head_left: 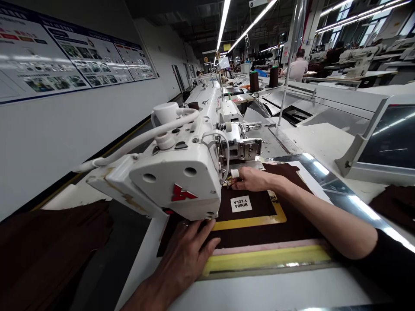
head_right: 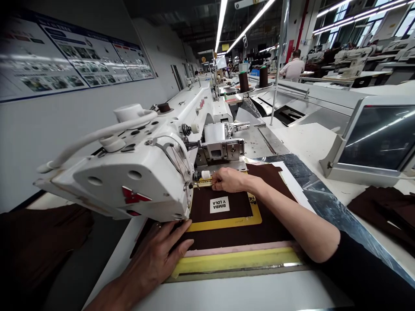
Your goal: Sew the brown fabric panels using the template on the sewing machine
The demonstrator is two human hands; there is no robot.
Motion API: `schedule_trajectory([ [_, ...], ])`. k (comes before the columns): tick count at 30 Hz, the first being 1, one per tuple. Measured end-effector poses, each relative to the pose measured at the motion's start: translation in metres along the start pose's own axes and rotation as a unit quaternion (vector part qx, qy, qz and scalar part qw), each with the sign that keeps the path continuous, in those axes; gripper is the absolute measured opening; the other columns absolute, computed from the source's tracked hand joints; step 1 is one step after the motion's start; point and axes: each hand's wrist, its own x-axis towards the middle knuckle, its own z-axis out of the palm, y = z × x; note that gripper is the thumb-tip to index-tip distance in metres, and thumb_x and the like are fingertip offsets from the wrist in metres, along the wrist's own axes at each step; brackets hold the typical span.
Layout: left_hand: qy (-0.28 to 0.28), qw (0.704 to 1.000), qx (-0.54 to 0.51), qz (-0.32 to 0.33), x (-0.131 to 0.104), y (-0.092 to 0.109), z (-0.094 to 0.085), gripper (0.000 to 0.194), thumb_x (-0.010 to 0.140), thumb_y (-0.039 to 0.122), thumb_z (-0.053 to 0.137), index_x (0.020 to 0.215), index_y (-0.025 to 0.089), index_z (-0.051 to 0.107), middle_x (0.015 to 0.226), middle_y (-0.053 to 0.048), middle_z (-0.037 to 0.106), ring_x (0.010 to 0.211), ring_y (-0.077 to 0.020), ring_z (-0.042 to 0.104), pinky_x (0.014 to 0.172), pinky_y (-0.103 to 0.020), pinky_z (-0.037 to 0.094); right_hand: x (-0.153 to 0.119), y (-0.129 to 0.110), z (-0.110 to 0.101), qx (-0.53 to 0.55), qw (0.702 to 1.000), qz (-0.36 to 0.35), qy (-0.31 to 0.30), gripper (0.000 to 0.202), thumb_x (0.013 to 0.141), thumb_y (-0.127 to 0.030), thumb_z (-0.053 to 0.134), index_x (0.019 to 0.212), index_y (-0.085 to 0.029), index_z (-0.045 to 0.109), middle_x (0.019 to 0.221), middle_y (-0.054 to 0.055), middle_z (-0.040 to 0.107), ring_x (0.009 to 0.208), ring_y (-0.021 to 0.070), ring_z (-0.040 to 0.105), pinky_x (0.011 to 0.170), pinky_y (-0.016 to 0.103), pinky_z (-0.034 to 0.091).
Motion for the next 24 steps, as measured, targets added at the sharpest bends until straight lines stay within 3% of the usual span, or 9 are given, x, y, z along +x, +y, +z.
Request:
schedule_trajectory([
  [3, -0.003, 1.0, 0.013, -0.01, 0.002, 0.0, 0.001, 0.043, 0.104, 0.046, 0.054, 0.138, 0.022, 0.064, 0.125, -0.012, 0.07, 0.114, -0.0341, 0.066, 0.092, -0.047, 0.058, -0.008, -0.007, 0.002, -0.074, 0.996, 0.018, 0.039, 0.013, 0.095, -0.029, 0.066, 0.097, -0.017, 0.069, 0.09, 0.006, 0.068, 0.078, 0.0217, 0.063, 0.068, 0.029, 0.045],
  [7, 0.003, 1.0, 0.015, -0.016, 0.005, -0.004, 0.004, 0.043, 0.102, 0.049, 0.055, 0.133, 0.022, 0.067, 0.122, -0.012, 0.071, 0.109, -0.0352, 0.067, 0.091, -0.051, 0.058, -0.024, -0.027, 0.013, -0.17, 0.98, 0.0, 0.103, 0.02, 0.1, -0.025, 0.06, 0.113, -0.012, 0.068, 0.11, 0.017, 0.064, 0.102, 0.0319, 0.062, 0.089, 0.041, 0.046],
  [12, 0.005, 1.0, 0.001, -0.007, 0.003, -0.008, 0.011, 0.038, 0.103, 0.044, 0.054, 0.134, 0.025, 0.066, 0.124, -0.011, 0.071, 0.11, -0.0333, 0.068, 0.094, -0.051, 0.059, -0.033, -0.042, 0.041, -0.193, 0.974, -0.095, 0.074, 0.036, 0.102, -0.046, 0.062, 0.124, -0.018, 0.068, 0.125, 0.012, 0.065, 0.118, 0.0289, 0.057, 0.103, 0.04, 0.044],
  [16, 0.012, 1.0, 0.015, 0.008, -0.002, -0.013, 0.007, 0.039, 0.1, 0.043, 0.059, 0.135, 0.027, 0.066, 0.125, -0.009, 0.073, 0.11, -0.0309, 0.071, 0.093, -0.045, 0.061, -0.032, -0.041, 0.057, -0.198, 0.971, -0.11, 0.079, 0.043, 0.099, -0.052, 0.064, 0.128, -0.02, 0.069, 0.138, 0.014, 0.061, 0.125, 0.0344, 0.054, 0.103, 0.048, 0.044],
  [19, 0.019, 0.999, -0.003, 0.033, -0.003, -0.031, -0.001, 0.038, 0.099, 0.04, 0.061, 0.135, 0.028, 0.067, 0.122, -0.007, 0.076, 0.106, -0.0254, 0.074, 0.088, -0.032, 0.063, -0.031, -0.04, 0.057, -0.197, 0.97, -0.11, 0.093, 0.041, 0.098, -0.054, 0.064, 0.122, -0.022, 0.072, 0.136, 0.013, 0.062, 0.119, 0.0341, 0.057, 0.099, 0.049, 0.046],
  [21, 0.021, 0.999, -0.037, 0.014, 0.001, -0.05, -0.004, 0.028, 0.1, 0.037, 0.058, 0.119, 0.027, 0.076, 0.106, -0.005, 0.08, 0.095, -0.0229, 0.077, 0.082, -0.026, 0.063, -0.03, -0.041, 0.053, -0.197, 0.97, -0.109, 0.093, 0.043, 0.096, -0.057, 0.065, 0.119, -0.022, 0.072, 0.136, 0.012, 0.063, 0.116, 0.0341, 0.058, 0.097, 0.05, 0.047],
  [24, 0.041, 0.99, -0.113, -0.076, 0.014, -0.08, -0.002, 0.02, 0.089, 0.041, 0.068, 0.094, 0.026, 0.081, 0.091, -0.006, 0.08, 0.093, -0.0301, 0.077, 0.086, -0.037, 0.063, -0.029, -0.041, 0.049, -0.197, 0.971, -0.109, 0.083, 0.045, 0.095, -0.059, 0.065, 0.12, -0.022, 0.071, 0.133, 0.011, 0.063, 0.114, 0.0338, 0.058, 0.096, 0.05, 0.048],
])
